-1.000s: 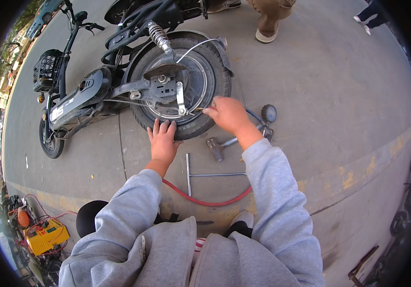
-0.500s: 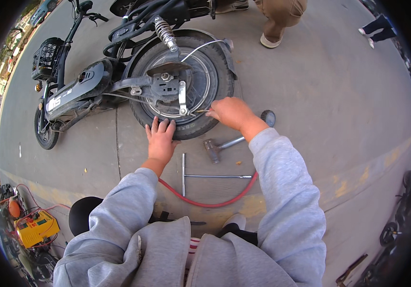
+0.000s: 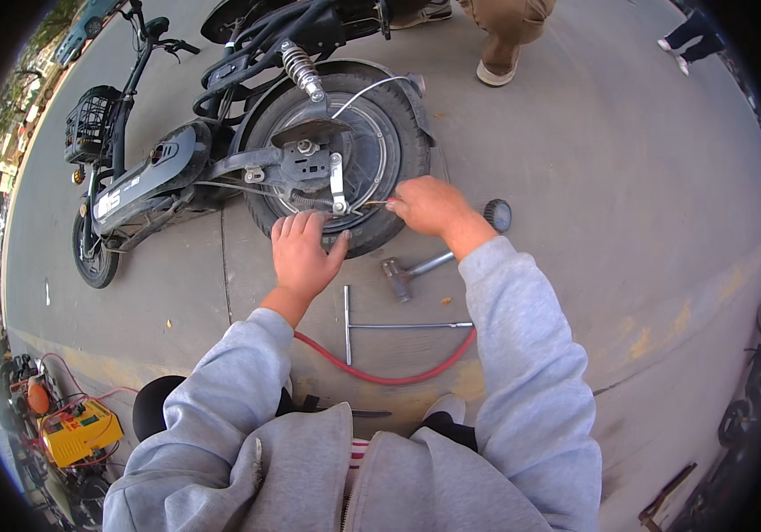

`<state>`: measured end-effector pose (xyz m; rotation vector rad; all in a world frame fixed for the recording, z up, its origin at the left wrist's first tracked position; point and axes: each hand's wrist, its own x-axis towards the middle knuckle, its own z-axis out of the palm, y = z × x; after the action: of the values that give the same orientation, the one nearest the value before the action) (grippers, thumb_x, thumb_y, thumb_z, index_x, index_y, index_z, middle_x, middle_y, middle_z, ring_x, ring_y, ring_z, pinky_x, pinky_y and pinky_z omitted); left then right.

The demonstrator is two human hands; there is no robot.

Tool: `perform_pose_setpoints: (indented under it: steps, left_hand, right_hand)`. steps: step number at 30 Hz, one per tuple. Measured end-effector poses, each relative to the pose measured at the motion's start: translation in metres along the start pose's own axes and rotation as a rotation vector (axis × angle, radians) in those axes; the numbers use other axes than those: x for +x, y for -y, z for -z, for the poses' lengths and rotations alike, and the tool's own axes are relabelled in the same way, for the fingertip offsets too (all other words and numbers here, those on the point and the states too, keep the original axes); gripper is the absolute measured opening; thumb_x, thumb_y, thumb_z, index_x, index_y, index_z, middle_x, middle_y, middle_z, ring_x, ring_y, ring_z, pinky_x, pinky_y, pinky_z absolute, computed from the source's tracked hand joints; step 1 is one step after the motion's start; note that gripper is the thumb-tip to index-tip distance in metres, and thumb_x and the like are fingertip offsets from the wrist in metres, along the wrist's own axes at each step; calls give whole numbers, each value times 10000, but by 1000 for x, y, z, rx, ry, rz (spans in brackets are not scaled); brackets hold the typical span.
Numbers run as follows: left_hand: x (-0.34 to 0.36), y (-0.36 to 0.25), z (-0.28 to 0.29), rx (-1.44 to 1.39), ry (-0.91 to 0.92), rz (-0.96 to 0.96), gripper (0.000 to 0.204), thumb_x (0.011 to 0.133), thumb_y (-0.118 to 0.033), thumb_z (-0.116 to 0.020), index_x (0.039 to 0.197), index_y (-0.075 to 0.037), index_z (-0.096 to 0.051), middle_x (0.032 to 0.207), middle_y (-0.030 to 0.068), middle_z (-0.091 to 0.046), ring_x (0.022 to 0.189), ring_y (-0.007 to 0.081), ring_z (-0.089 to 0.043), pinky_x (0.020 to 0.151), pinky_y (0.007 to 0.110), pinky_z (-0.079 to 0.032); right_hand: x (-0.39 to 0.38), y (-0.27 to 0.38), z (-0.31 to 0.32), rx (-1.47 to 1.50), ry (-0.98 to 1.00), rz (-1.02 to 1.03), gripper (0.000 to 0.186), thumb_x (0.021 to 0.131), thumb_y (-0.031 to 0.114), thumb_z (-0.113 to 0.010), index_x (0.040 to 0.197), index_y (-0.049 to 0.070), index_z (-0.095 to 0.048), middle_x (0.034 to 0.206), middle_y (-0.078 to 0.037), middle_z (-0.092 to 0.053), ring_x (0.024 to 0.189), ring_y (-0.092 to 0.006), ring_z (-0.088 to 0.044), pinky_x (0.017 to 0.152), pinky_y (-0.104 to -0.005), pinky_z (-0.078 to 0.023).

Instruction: The person works on the rear wheel and brake assembly of an electric scooter, using a screwdriver and pliers to adjust components. They retrieve a small container from a red toolbox, apply a substance to the brake area, and continue adjusting the mechanism with hand tools.

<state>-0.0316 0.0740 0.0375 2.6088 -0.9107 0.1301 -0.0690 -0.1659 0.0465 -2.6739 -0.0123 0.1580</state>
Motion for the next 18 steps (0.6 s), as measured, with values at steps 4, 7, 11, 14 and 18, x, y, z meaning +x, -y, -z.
perform_pose_setpoints:
  steps: [4, 7, 11, 14, 18]
  left_hand:
    - [48, -22, -5, 73, -130, -251, 290, 752, -265, -763, 1006, -135, -711, 963, 22, -671, 1012, 231, -572, 926, 413, -385]
    - [75, -37, -16, 279, 118, -200, 197, 721, -284, -781, 899, -202, -767, 881, -25, -698, 963, 213, -578, 861, 397, -388]
    - [83, -41, -25, 376, 232, -285, 134, 717, -267, -772, 840, -215, -785, 825, -6, -716, 935, 201, -594, 899, 398, -367]
    - [80, -38, -31, 432, 226, -261, 125, 723, -250, -762, 838, -209, -786, 821, 3, -713, 942, 196, -593, 923, 397, -356]
    - [76, -35, -42, 386, 131, -246, 115, 729, -231, -755, 831, -186, -783, 813, 20, -708, 910, 200, -602, 953, 427, -348]
  right_hand:
    - [-1, 7, 4, -66, 91, -138, 338, 916, 341, -611, 879, 15, -694, 869, -223, -682, 853, -416, -648, 731, -500, -509]
    - [2, 12, 11, -183, 166, -136, 251, 908, 232, -594, 985, 39, -736, 1014, -194, -707, 981, -363, -675, 815, -460, -543]
    - [8, 18, 16, -149, 266, -245, 225, 864, 106, -606, 1037, 49, -739, 1094, -157, -708, 1030, -342, -679, 833, -452, -549]
    - [12, 15, 16, -184, 321, -202, 241, 848, 94, -622, 1058, 50, -734, 1093, -160, -706, 1031, -341, -679, 824, -452, -552]
    - [12, 9, 9, -171, 172, -142, 156, 856, 121, -633, 942, 44, -738, 1005, -167, -715, 955, -341, -693, 778, -440, -562]
